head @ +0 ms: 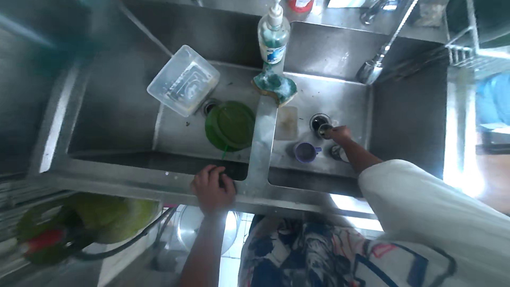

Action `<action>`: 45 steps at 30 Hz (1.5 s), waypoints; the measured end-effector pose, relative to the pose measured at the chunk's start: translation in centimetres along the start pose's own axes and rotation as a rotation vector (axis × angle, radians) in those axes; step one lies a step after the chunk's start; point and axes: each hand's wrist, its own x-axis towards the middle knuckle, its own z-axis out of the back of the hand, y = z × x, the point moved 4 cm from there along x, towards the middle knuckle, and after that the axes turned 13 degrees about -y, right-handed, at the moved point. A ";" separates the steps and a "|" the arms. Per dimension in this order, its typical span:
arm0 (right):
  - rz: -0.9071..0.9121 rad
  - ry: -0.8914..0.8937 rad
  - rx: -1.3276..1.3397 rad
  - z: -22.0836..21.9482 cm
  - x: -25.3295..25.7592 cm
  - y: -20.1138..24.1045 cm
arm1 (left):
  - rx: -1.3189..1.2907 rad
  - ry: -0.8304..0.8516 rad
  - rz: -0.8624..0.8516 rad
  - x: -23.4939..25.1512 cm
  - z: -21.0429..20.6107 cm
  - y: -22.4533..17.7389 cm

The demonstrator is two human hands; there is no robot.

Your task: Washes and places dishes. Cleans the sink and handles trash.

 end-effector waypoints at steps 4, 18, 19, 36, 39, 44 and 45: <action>0.058 0.066 -0.170 -0.8 -0.3 -0.8 | -0.004 -0.013 0.001 0.0 -0.1 0.0; -0.045 0.083 -0.374 -1.5 1.0 -1.2 | -0.002 -0.031 -0.008 0.0 -0.1 0.1; -0.061 0.079 -0.368 -1.7 1.2 -1.5 | -0.002 -0.025 -0.008 -0.1 -0.1 0.1; -0.026 -0.190 0.124 12.3 -7.6 -6.7 | -0.087 0.004 -0.013 0.0 0.6 -0.3; -0.020 -0.240 0.269 14.6 -10.8 -9.1 | -0.181 -0.052 -0.042 -0.8 1.8 -0.3; -0.180 -0.310 0.711 15.7 -18.5 -9.4 | -0.557 -0.158 -0.057 -16.2 -0.4 -0.2; -0.186 -0.317 0.760 15.4 -19.5 -9.4 | -0.634 0.026 0.069 -20.3 -3.4 -0.8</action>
